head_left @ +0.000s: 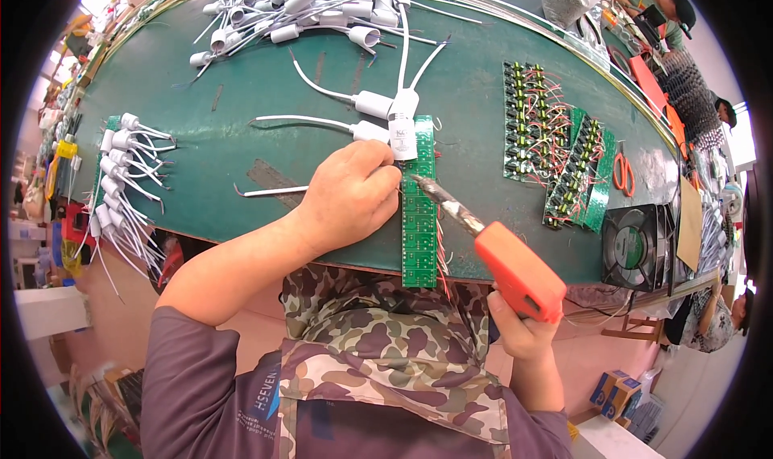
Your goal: The person solders wires from light bulb sockets onto a circuit board using a soldering iron.
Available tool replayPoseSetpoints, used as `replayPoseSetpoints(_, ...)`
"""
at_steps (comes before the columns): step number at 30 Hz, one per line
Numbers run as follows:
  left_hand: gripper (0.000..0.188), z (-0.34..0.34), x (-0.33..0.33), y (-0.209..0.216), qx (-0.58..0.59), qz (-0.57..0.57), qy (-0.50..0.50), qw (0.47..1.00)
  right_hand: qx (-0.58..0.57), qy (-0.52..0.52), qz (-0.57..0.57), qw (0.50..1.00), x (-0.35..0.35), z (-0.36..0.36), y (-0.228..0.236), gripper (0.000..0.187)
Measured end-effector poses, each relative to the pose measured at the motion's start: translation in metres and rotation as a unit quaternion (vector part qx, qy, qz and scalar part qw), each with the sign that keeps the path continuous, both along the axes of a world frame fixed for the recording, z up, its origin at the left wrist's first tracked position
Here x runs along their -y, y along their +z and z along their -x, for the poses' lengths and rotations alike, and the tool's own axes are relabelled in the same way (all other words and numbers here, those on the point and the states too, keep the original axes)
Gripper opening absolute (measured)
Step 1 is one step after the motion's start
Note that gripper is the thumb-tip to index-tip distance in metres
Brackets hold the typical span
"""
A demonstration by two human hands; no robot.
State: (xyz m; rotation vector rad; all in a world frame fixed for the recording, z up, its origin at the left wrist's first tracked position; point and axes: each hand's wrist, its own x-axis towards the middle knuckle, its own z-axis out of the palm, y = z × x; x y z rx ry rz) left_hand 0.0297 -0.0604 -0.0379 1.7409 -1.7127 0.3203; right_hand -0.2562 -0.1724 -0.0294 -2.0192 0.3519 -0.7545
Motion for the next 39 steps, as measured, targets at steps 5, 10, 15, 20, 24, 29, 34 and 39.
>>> replayPoseSetpoints(5,0.015,0.000,0.000,0.001,0.001,0.007,-0.004,1.000,0.006,-0.008,-0.038,0.999,0.000,0.008,0.000,0.037)
replayPoseSetpoints(10,0.014,0.000,0.000,0.001,0.002,0.007,-0.006,1.000,0.002,0.008,-0.041,0.999,0.003,0.010,-0.003,0.040)
replayPoseSetpoints(15,0.014,0.000,0.001,0.002,0.009,0.006,-0.008,1.000,0.003,-0.016,0.010,1.000,0.000,0.004,0.001,0.040)
replayPoseSetpoints(20,0.016,0.001,-0.002,0.003,-0.009,-0.008,-0.008,1.000,0.006,-0.018,-0.048,0.999,-0.001,0.005,0.003,0.039)
replayPoseSetpoints(24,0.019,-0.002,-0.004,0.009,-0.030,-0.020,-0.035,0.999,-0.006,-0.024,-0.042,0.999,0.001,0.009,0.001,0.046)
replayPoseSetpoints(29,0.019,-0.004,-0.006,0.011,-0.055,-0.040,-0.050,0.996,0.010,-0.033,-0.101,0.994,-0.002,0.007,0.003,0.047)
replayPoseSetpoints(34,0.018,-0.002,-0.006,0.010,-0.049,-0.041,-0.046,0.997,0.002,-0.032,-0.107,0.994,-0.003,0.006,0.002,0.049)
replayPoseSetpoints(39,0.018,-0.002,-0.004,0.008,-0.036,-0.027,-0.051,0.998,0.004,-0.017,-0.084,0.996,-0.002,0.004,-0.002,0.051)
